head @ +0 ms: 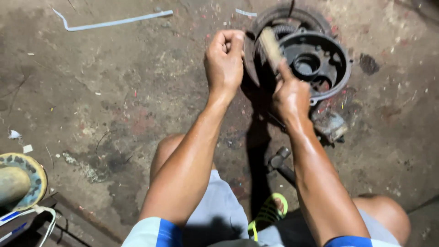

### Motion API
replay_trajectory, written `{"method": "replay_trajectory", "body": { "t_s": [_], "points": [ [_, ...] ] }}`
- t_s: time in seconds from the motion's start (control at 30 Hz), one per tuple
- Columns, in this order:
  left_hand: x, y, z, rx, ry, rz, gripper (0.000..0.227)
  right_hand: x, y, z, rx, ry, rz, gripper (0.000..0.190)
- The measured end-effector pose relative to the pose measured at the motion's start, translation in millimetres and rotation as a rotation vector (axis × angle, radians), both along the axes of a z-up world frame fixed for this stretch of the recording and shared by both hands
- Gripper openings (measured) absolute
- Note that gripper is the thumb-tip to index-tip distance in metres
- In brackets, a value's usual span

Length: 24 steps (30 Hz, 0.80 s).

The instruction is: Cleaning a metal motor housing component with a wire brush in a workshop.

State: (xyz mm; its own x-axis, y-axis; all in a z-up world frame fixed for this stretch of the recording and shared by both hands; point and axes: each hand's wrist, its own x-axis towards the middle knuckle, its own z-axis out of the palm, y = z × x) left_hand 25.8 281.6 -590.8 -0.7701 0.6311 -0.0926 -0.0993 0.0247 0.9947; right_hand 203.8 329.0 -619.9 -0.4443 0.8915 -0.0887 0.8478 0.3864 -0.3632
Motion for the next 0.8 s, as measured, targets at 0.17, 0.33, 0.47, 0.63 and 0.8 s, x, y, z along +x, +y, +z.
{"method": "replay_trajectory", "body": {
  "t_s": [0.17, 0.33, 0.47, 0.63, 0.8],
  "points": [
    [-18, -3, -6, 0.049, 0.031, 0.01, 0.012, 39, -65, 43, 0.209, 0.081, -0.067, 0.04],
    [-10, 2, -7, 0.118, 0.013, 0.014, 0.011, 23, -30, -19, 0.011, -0.001, -0.053, 0.049],
    [-7, 3, -17, 0.106, 0.045, 0.008, 0.013, -11, 10, -23, -0.003, 0.068, -0.141, 0.043],
    [-18, -4, -9, 0.108, 0.002, 0.028, 0.011, 43, -72, 15, 0.208, 0.024, -0.066, 0.044],
    [-10, -2, -6, 0.194, 0.018, 0.01, 0.013, 21, -38, -37, 0.164, 0.05, 0.012, 0.047]
  ]
}}
